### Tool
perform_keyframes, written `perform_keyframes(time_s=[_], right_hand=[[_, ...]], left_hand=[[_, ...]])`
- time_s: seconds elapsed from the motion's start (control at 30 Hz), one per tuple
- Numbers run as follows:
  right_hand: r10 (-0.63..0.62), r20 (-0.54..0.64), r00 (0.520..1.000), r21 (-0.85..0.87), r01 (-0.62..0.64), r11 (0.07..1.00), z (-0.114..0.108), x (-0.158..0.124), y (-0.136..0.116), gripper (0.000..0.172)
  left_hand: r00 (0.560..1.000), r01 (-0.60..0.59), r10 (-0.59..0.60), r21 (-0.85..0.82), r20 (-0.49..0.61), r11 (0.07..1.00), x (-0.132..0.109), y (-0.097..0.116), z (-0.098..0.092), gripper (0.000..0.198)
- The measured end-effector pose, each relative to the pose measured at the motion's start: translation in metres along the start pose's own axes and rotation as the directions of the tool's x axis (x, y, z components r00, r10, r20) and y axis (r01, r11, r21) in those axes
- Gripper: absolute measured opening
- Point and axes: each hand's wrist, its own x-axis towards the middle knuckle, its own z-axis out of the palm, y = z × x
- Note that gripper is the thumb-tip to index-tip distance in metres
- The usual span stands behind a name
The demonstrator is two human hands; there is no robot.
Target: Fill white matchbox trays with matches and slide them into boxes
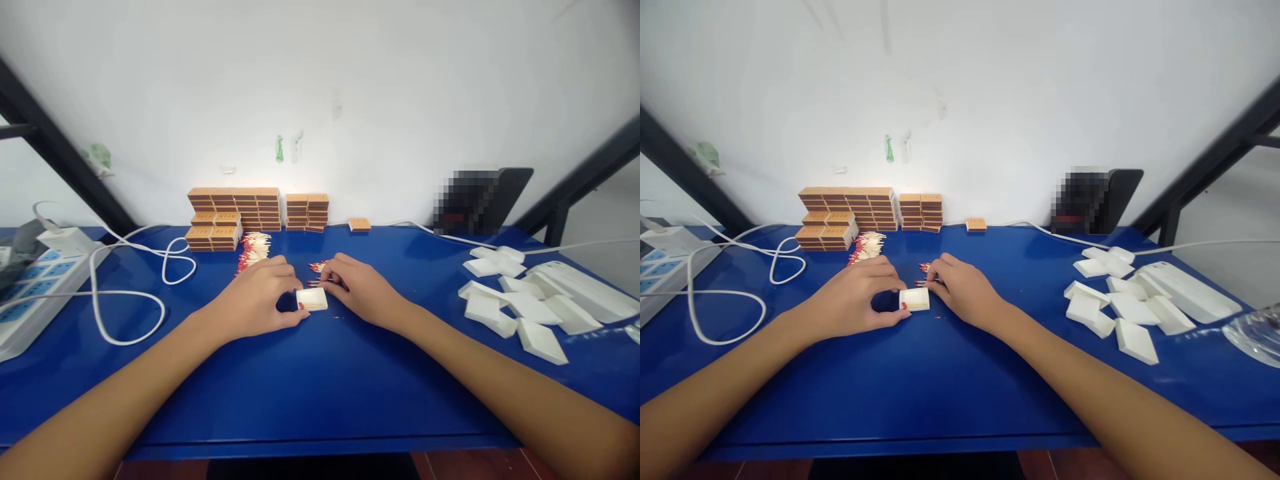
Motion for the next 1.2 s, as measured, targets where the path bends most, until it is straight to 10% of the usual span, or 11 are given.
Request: perform_keyframes(time_s=[1.2], right_hand=[[0.243, 0.071, 0.968, -0.124, -0.233, 0.965, 0.005, 0.013, -0.024, 0.018]], left_hand=[[0.995, 0.063, -0.059, -0.047, 0.082, 0.997, -0.002, 0.006, -0.007, 0.022]])
